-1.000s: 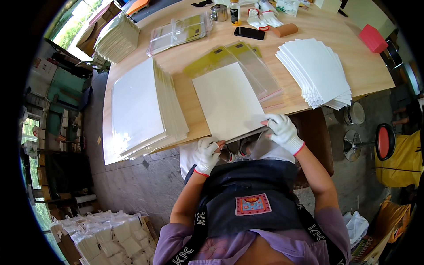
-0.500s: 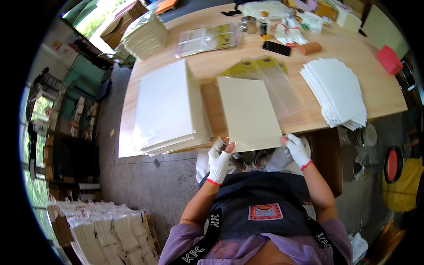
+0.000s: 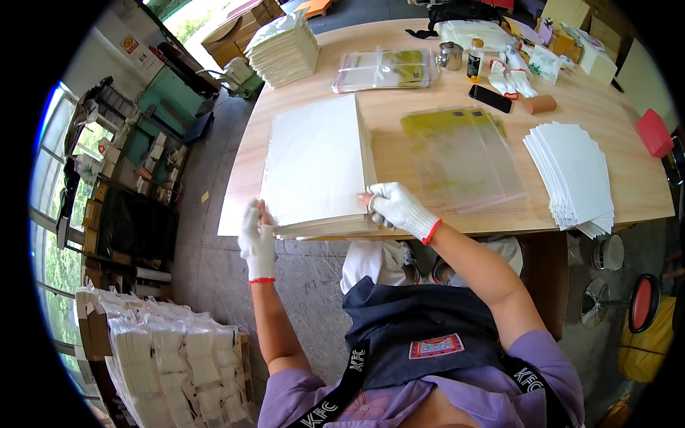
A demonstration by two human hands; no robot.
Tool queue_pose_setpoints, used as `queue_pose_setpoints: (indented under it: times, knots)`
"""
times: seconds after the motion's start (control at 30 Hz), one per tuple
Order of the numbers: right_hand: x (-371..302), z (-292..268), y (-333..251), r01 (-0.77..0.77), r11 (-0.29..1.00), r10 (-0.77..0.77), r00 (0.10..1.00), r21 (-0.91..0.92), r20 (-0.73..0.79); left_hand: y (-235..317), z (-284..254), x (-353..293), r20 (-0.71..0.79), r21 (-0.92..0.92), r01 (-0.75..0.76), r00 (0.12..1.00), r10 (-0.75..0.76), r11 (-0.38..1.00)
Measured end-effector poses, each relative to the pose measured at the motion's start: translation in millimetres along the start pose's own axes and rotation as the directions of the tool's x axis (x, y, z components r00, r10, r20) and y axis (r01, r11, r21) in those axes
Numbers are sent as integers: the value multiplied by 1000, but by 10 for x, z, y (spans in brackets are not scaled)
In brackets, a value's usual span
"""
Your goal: The person repeatedly picks up a white rectangular sheet of paper and inserts it into a clear plastic sleeve. They perform this action one at a time, placing the completed units into a growing stack on the table. The person wears white gloves and a KFC-branded apron throughout the process.
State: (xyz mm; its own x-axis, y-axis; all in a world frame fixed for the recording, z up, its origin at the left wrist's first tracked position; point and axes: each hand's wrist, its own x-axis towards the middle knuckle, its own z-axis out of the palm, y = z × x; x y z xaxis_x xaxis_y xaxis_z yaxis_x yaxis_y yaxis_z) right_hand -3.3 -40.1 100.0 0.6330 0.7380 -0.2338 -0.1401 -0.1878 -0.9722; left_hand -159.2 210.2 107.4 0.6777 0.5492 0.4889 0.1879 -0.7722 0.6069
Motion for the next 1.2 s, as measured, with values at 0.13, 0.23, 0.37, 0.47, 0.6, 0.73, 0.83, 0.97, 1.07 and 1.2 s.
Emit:
queue_pose_setpoints:
  times: [0.13,0.23,0.37,0.47,0.6,0.73,0.83,0.97,1.07,1.2]
  knots:
    - [-42,-164,150,91,990,-96,995,110,36,-231,289,-122,-109,-471,91,981,-160,878]
    - [-440,-454,340,177,952,-171,984,250,-47,-437,473,-406,-265,-568,102,917,-299,817]
    - [-1251,-1188,982,252,922,-75,861,294,-503,-598,778,-1087,-232,-609,258,847,-479,750]
    - [-1952,-1883,1324,234,960,29,466,155,-884,-609,1189,-1689,-135,-361,198,956,-261,911]
    - [-2665,-2703,1743,211,954,184,157,215,-970,433,1404,-1704,213,-201,-520,804,555,830]
    - [-2712,-3028,1599,105,920,348,225,378,-910,1107,1884,-1428,314,-362,-547,691,651,755]
    - [-2731,-3119,1602,161,914,318,286,373,-904,1457,2227,-1095,349,-305,-611,643,682,731]
    - [-2757,-3141,1647,433,714,389,407,549,-826,1516,2644,-823,493,-84,-637,642,588,766]
    - [-2881,-3067,1840,397,548,462,590,736,-662,1554,2744,-685,654,75,-645,607,451,761]
    - [-3204,-3057,2138,529,692,289,421,491,-860,1621,2771,-539,713,91,-669,561,420,738]
